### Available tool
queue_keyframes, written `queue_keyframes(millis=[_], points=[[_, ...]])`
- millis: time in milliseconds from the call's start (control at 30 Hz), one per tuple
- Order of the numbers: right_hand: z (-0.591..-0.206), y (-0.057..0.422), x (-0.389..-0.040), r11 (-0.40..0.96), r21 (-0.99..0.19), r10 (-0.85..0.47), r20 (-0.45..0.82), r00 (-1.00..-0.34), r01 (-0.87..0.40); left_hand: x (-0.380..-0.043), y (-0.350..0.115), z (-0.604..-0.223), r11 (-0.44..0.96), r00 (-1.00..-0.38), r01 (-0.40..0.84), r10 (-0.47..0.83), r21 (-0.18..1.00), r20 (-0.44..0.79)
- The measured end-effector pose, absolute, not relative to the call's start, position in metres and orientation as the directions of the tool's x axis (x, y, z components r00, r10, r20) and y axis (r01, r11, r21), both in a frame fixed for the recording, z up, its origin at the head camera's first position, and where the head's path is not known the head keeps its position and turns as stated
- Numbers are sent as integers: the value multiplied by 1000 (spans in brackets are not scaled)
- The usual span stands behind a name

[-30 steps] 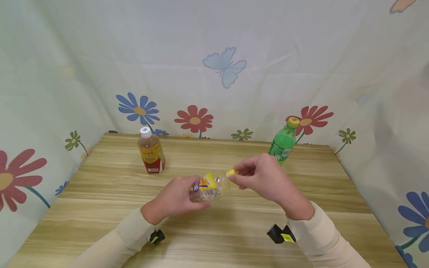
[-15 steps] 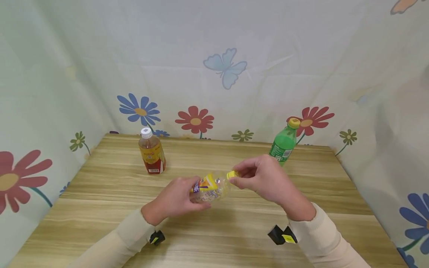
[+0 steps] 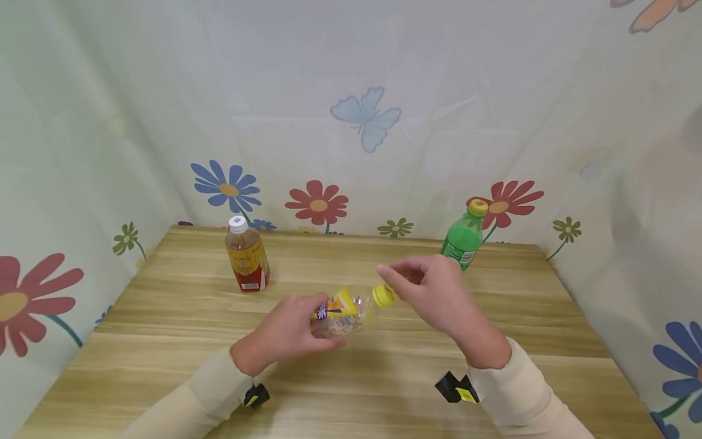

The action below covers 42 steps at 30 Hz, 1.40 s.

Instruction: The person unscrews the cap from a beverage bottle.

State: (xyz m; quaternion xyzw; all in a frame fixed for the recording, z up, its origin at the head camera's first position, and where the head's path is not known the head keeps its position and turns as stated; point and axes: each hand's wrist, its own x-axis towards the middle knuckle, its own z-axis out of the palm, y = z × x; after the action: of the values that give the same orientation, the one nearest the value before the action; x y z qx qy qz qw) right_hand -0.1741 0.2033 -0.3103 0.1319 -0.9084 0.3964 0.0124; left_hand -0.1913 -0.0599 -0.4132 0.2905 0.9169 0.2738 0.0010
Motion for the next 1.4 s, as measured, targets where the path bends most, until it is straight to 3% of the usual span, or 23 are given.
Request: queue_keyframes(millis=[267, 1233, 1400], points=[[-308, 201, -173, 657, -743, -242, -50, -969, -125, -190, -58, -412, 695, -839, 522, 524, 495, 150], [-310, 205, -171, 585, -775, -323, 49, -945, -240, -190, -54, -414, 684, -843, 513, 517, 520, 151], [-310, 204, -170, 656, -703, -272, 117, -955, -273, -190, -54, -412, 673, -843, 508, 515, 537, 153]])
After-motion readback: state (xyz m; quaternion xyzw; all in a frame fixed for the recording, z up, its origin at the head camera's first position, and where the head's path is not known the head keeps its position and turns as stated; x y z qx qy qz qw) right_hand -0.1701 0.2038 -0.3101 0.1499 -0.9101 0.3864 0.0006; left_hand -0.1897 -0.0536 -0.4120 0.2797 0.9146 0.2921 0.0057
